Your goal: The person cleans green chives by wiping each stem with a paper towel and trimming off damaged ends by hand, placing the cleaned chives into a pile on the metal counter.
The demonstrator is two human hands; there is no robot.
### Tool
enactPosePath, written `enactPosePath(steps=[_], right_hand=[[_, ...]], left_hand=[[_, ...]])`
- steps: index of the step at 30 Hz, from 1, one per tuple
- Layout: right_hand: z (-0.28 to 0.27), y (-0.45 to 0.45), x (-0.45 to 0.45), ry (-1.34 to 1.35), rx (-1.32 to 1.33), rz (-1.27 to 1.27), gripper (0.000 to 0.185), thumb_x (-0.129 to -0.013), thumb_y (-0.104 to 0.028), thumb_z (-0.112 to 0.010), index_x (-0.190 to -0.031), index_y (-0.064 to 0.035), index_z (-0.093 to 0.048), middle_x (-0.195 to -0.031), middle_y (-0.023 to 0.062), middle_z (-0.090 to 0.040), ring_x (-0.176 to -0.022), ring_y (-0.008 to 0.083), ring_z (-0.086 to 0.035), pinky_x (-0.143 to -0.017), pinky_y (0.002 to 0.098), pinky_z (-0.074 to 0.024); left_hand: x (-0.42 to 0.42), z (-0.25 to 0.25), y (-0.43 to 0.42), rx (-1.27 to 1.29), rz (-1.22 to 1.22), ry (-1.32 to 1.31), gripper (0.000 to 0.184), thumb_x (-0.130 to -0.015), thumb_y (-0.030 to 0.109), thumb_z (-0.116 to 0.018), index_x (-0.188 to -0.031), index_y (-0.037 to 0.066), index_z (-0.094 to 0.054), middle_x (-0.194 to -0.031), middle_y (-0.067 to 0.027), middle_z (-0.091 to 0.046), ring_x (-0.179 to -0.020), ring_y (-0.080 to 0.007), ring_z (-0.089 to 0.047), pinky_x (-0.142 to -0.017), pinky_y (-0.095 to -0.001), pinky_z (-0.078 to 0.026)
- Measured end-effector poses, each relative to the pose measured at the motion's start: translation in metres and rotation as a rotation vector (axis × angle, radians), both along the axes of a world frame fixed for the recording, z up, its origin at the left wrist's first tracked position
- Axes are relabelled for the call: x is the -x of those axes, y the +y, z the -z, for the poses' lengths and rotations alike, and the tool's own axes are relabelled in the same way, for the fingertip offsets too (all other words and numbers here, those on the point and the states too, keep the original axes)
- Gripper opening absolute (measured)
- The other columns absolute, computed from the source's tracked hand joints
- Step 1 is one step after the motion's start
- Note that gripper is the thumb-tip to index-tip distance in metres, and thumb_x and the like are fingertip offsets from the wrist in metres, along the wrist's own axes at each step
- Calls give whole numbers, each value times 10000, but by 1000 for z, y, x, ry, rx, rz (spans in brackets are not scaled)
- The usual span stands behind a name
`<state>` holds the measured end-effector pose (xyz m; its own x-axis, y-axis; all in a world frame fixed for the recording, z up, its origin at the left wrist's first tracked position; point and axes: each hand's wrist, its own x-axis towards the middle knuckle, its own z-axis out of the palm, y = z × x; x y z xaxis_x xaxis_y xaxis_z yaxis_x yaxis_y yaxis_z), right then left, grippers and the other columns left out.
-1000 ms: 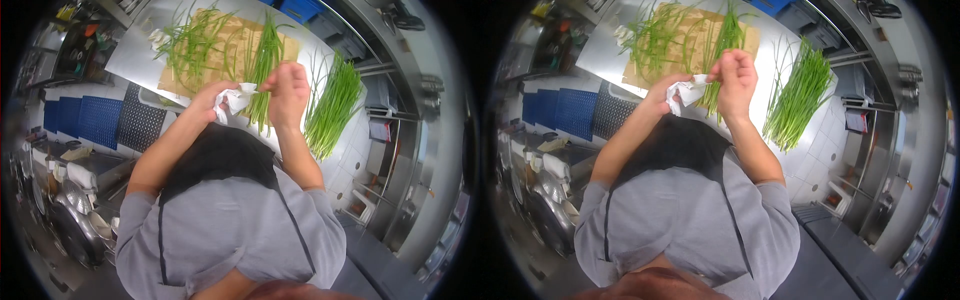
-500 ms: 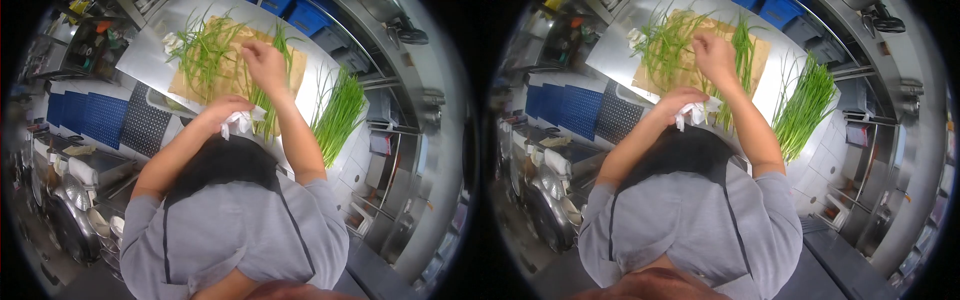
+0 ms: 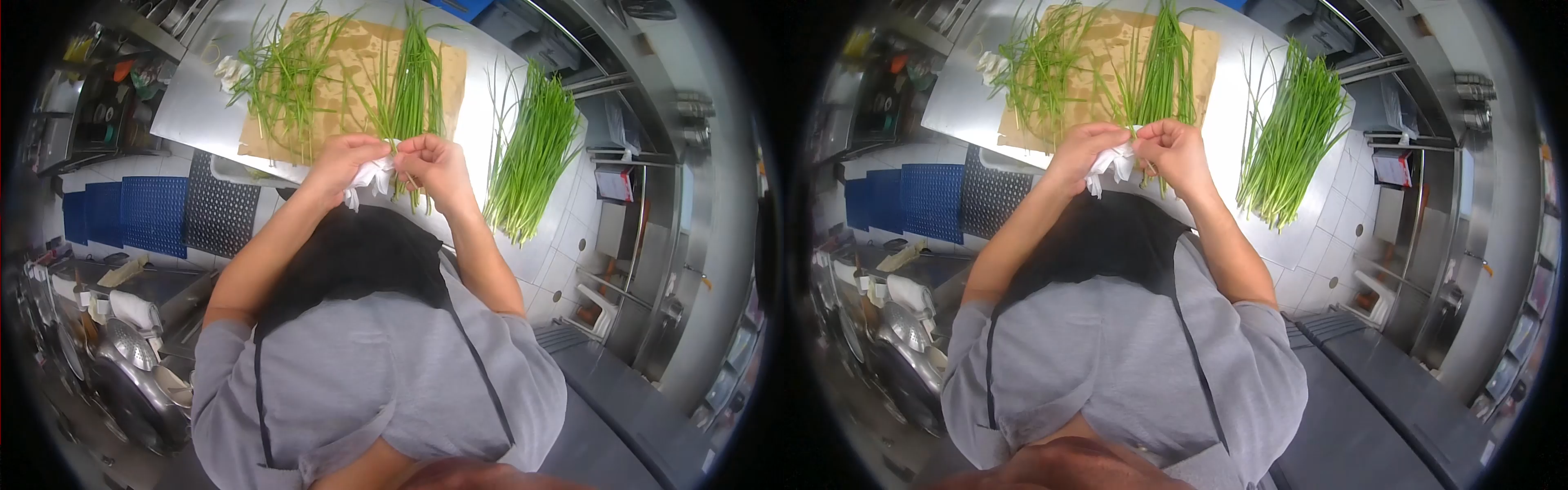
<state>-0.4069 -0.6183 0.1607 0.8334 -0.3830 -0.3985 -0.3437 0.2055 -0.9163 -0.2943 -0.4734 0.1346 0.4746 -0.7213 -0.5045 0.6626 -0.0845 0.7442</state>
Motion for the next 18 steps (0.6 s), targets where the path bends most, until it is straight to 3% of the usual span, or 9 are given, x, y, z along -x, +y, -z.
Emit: enactPosePath(steps=[5,8,11,14,18], right_hand=[[5,-5,0,52,-113,-44,101,-843,-43,-681,-912,24,-649,-730,66,-656,-560,103,-587,-474,218,-449],[0,-6,-4,87,-159,-56,66,-831,-14,-662,-859,45,-650,-654,73,-631,-521,94,-562,-440,224,-407],[8,-6,-4,65,-142,-50,71,-840,-19,-639,-865,47,-639,-654,74,-630,-515,95,-557,-445,231,-411],[10,-7,-8,-27,-77,14,83,-843,-21,-621,-881,53,-620,-659,68,-626,-516,94,-554,-458,234,-420],[-10,-17,-15,-89,22,77,89,-851,-27,-615,-894,50,-607,-693,71,-625,-539,105,-560,-486,242,-445]], left_hand=[[1,7,4,-22,27,-218,107,-856,98,-707,-866,-7,-696,-802,-50,-679,-701,-93,-622,-615,-228,-477],[4,9,7,-14,-11,-247,102,-845,97,-721,-842,-3,-699,-788,-53,-676,-711,-92,-622,-614,-220,-469],[4,11,9,-24,6,-194,138,-845,99,-724,-922,-9,-686,-832,-61,-681,-717,-102,-628,-636,-230,-490],[5,6,9,11,-59,-73,290,-862,86,-700,-1117,-28,-624,-958,-88,-676,-776,-128,-649,-680,-262,-533],[-9,3,22,141,-78,244,434,-907,84,-626,-1293,-62,-491,-1130,-148,-634,-926,-198,-662,-791,-316,-562]])
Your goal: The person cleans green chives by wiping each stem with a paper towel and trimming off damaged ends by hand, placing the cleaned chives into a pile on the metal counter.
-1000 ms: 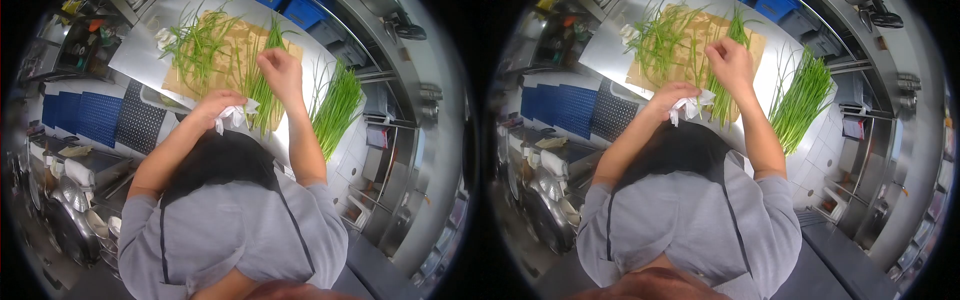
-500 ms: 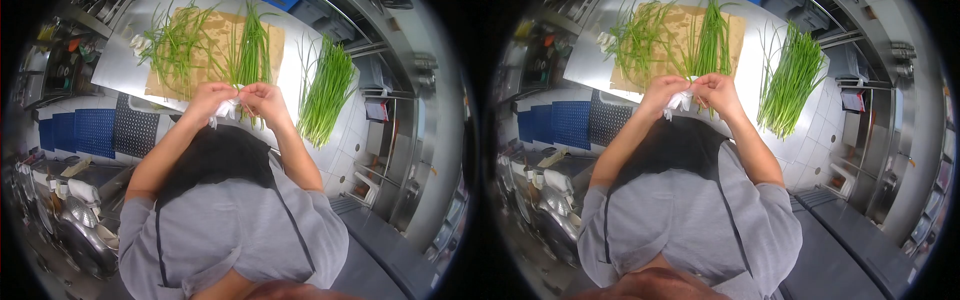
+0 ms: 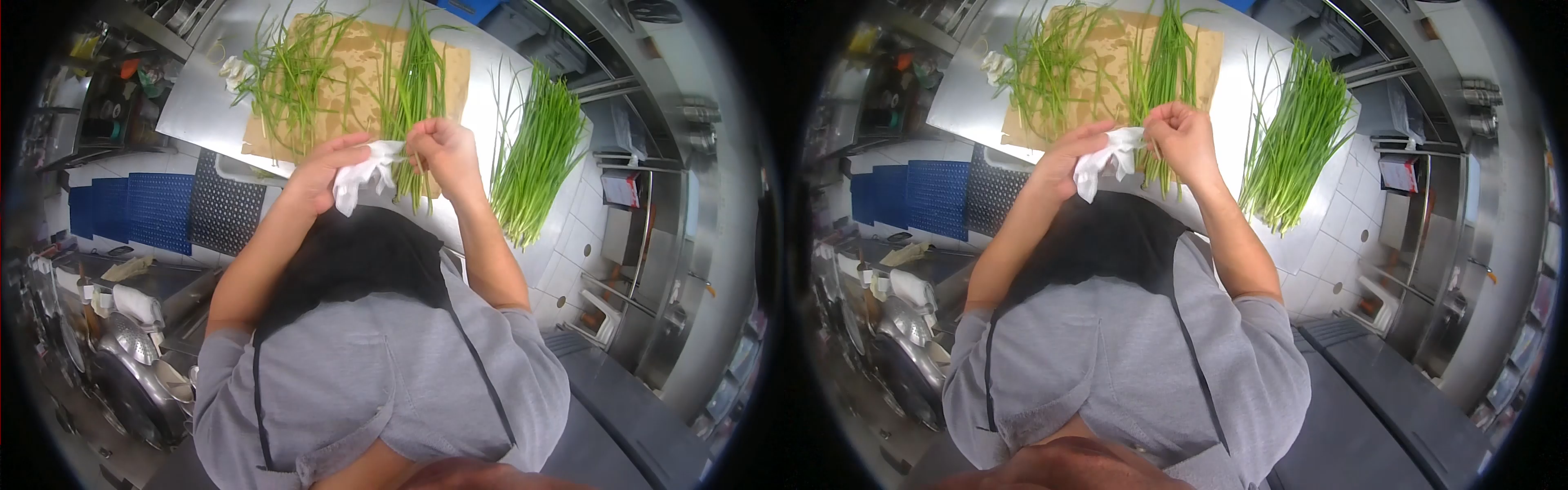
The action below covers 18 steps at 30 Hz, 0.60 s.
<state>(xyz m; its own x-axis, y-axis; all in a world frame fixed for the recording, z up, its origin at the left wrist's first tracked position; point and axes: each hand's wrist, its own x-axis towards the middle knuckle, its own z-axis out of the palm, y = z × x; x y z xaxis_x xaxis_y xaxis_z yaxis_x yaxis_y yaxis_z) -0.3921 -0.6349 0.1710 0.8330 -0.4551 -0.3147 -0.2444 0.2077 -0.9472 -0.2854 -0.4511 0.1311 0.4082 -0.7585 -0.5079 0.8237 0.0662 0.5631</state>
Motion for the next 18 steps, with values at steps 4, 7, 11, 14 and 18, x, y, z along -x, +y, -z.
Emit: enactPosePath(steps=[4,7,11,14,18], right_hand=[[-32,5,-9,-87,-11,96,82,-855,-22,-617,-894,50,-608,-707,69,-632,-543,101,-559,-495,237,-450],[-51,18,-8,-168,-102,82,64,-854,-3,-615,-896,45,-609,-718,68,-648,-542,92,-563,-495,230,-445],[-49,50,-16,-223,-253,-36,57,-870,-26,-616,-902,21,-606,-730,75,-650,-558,108,-583,-494,243,-464],[-23,62,-25,-183,-323,-84,80,-892,-66,-622,-908,8,-595,-739,78,-647,-580,127,-605,-508,263,-499],[-7,62,-28,-120,-282,28,102,-899,-83,-623,-921,10,-588,-739,78,-645,-574,124,-595,-519,258,-494]], left_hand=[[-10,5,12,169,-204,201,362,-974,99,-501,-1298,-60,-479,-1188,-173,-612,-1029,-249,-644,-901,-363,-548],[-6,-22,6,115,-343,162,332,-1005,106,-420,-1300,-34,-477,-1202,-167,-601,-1084,-253,-614,-961,-381,-523],[-3,-6,4,49,-385,14,310,-1005,162,-450,-1267,10,-512,-1132,-139,-630,-987,-242,-636,-853,-381,-545],[-7,20,11,367,-186,84,285,-1005,213,-458,-1215,38,-541,-1057,-101,-647,-898,-214,-638,-757,-365,-544],[-6,22,8,279,-262,117,317,-1004,247,-452,-1224,39,-547,-1092,-105,-648,-936,-223,-644,-795,-384,-545]])
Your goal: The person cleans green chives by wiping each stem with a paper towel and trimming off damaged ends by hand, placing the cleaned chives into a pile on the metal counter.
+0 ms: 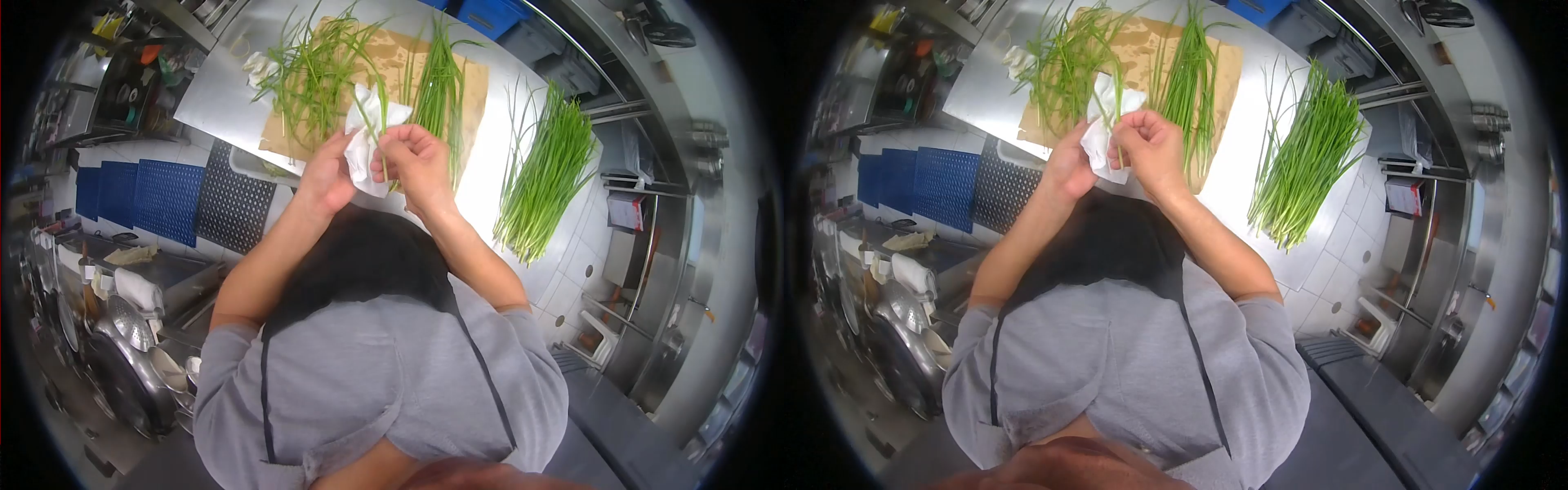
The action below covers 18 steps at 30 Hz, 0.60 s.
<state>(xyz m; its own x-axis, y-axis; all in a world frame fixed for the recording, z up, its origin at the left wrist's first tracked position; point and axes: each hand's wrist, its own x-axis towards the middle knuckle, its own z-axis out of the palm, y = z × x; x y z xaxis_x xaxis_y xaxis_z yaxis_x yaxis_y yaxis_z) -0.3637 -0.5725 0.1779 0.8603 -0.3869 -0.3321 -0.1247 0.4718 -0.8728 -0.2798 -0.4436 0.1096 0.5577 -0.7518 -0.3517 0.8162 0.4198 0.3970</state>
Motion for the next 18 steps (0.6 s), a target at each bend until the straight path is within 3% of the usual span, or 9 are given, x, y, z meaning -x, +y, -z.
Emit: enactPosePath(steps=[2,6,9,12,14,18], right_hand=[[5,-6,-1,-2,25,29,118,-900,-89,-626,-936,16,-585,-739,75,-642,-578,118,-591,-529,253,-492],[21,-15,0,-46,355,41,140,-906,-89,-624,-951,36,-579,-742,60,-640,-602,100,-590,-539,240,-483],[14,-6,4,-107,589,70,137,-906,-84,-625,-942,44,-594,-749,58,-647,-621,89,-594,-539,232,-478],[5,-1,3,-11,646,25,139,-871,-95,-642,-914,38,-635,-755,92,-670,-645,117,-625,-565,255,-487],[9,-3,-3,69,650,-4,157,-807,-119,-667,-886,16,-685,-754,151,-699,-675,188,-681,-623,312,-516],[19,-9,-5,19,736,-80,180,-758,-79,-652,-907,11,-695,-740,163,-693,-669,222,-687,-619,327,-516]], left_hand=[[1,-5,1,52,0,73,340,-1012,231,-426,-1278,35,-507,-1163,-123,-626,-1007,-247,-630,-851,-420,-529],[10,-19,-5,93,-75,100,403,-1041,296,-331,-1302,32,-487,-1258,-139,-588,-1110,-274,-595,-952,-457,-480],[16,-30,-14,-38,-212,26,436,-1050,336,-303,-1303,32,-487,-1263,-126,-579,-1123,-265,-580,-978,-441,-456],[21,-37,-8,139,-77,1,422,-1042,328,-391,-1323,26,-482,-1250,-101,-603,-1128,-225,-592,-990,-385,-459],[26,-36,-10,26,-66,-101,360,-1020,279,-468,-1277,31,-513,-1189,-84,-623,-1079,-201,-610,-955,-364,-475],[24,-35,-14,-159,-31,-116,263,-972,182,-582,-1183,26,-563,-1084,-62,-646,-992,-168,-632,-886,-330,-501]])
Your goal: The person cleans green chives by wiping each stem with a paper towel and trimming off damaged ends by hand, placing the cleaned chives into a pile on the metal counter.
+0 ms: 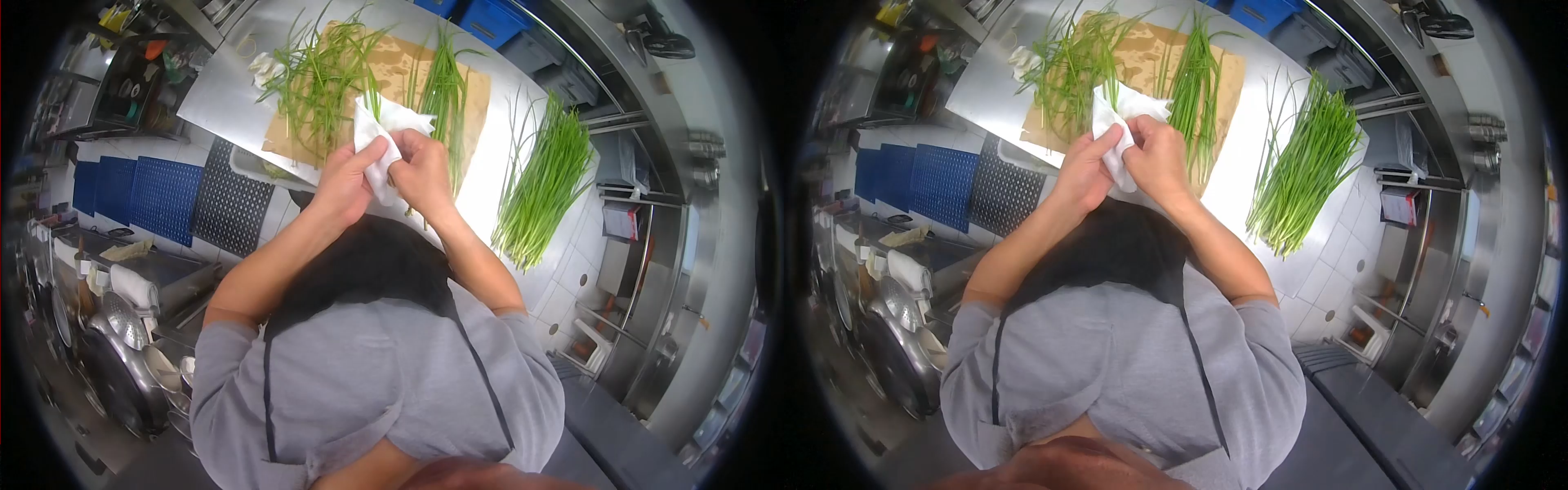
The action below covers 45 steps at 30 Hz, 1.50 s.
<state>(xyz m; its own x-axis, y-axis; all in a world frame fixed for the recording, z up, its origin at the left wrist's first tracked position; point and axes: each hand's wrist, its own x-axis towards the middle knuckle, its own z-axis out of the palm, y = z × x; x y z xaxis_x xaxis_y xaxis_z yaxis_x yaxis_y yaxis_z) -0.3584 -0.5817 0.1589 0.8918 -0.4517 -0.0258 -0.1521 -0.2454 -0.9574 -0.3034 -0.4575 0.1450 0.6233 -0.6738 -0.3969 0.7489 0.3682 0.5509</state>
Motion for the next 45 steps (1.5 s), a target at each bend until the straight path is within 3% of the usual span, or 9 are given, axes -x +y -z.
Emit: enactPosePath(steps=[8,11,14,17,22,30,34,40,45], right_hand=[[-21,-13,7,128,25,-77,162,-752,-98,-654,-861,18,-685,-668,126,-658,-590,199,-638,-594,332,-510],[-22,-18,13,80,-44,-172,132,-852,-50,-664,-912,66,-646,-702,41,-637,-557,80,-565,-496,228,-442],[-42,-26,20,174,-245,-190,101,-855,-19,-658,-900,69,-635,-699,41,-621,-551,81,-556,-488,226,-438],[-45,-40,32,190,-224,-237,144,-859,-89,-662,-895,50,-651,-647,37,-623,-536,81,-575,-473,242,-447],[-67,-64,55,196,-238,-248,98,-853,-40,-663,-884,52,-650,-655,22,-614,-540,73,-562,-463,227,-433],[-92,-97,81,291,-157,-191,110,-837,-44,-680,-912,36,-667,-693,23,-632,-556,60,-572,-483,209,-466],[-100,-115,94,251,-198,-180,84,-833,-18,-668,-897,35,-666,-683,20,-622,-540,59,-551,-478,209,-452],[-100,-141,117,131,-268,-100,73,-825,19,-661,-893,43,-651,-688,40,-626,-538,76,-547,-467,222,-424],[-100,-151,121,21,-338,-72,88,-834,10,-671,-909,47,-644,-706,60,-640,-545,99,-553,-472,236,-438]], left_hand=[[-8,-11,-17,-67,-158,-20,276,-956,143,-598,-1175,-21,-563,-1091,-96,-645,-999,-195,-635,-883,-340,-508],[-25,-17,-22,-32,-245,10,260,-941,103,-610,-1160,-29,-563,-1078,-104,-647,-975,-197,-641,-862,-344,-523],[-43,-18,-23,-30,-293,-18,282,-950,108,-593,-1190,-32,-549,-1102,-112,-639,-994,-220,-636,-875,-367,-523],[-68,-11,-23,-16,-324,-55,309,-969,117,-557,-1234,-39,-522,-1124,-132,-629,-1013,-252,-630,-888,-392,-520],[-113,-3,-17,23,-372,-77,359,-991,110,-505,-1305,-54,-451,-1159,-177,-606,-1030,-297,-621,-910,-410,-516],[-148,-13,-6,-9,-460,-127,343,-978,101,-535,-1283,-45,-475,-1197,-161,-594,-1074,-283,-610,-951,-416,-503],[-184,10,13,-23,-579,-102,314,-932,28,-593,-1227,-44,-511,-1146,-144,-608,-1024,-277,-625,-898,-435,-534],[-246,46,90,-27,-669,-192,306,-973,85,-529,-1263,-5,-496,-1135,-145,-612,-1030,-299,-624,-935,-461,-518],[-209,4,94,-29,-648,-173,325,-1013,141,-452,-1295,-21,-455,-1134,-187,-601,-1048,-313,-608,-935,-457,-517]])
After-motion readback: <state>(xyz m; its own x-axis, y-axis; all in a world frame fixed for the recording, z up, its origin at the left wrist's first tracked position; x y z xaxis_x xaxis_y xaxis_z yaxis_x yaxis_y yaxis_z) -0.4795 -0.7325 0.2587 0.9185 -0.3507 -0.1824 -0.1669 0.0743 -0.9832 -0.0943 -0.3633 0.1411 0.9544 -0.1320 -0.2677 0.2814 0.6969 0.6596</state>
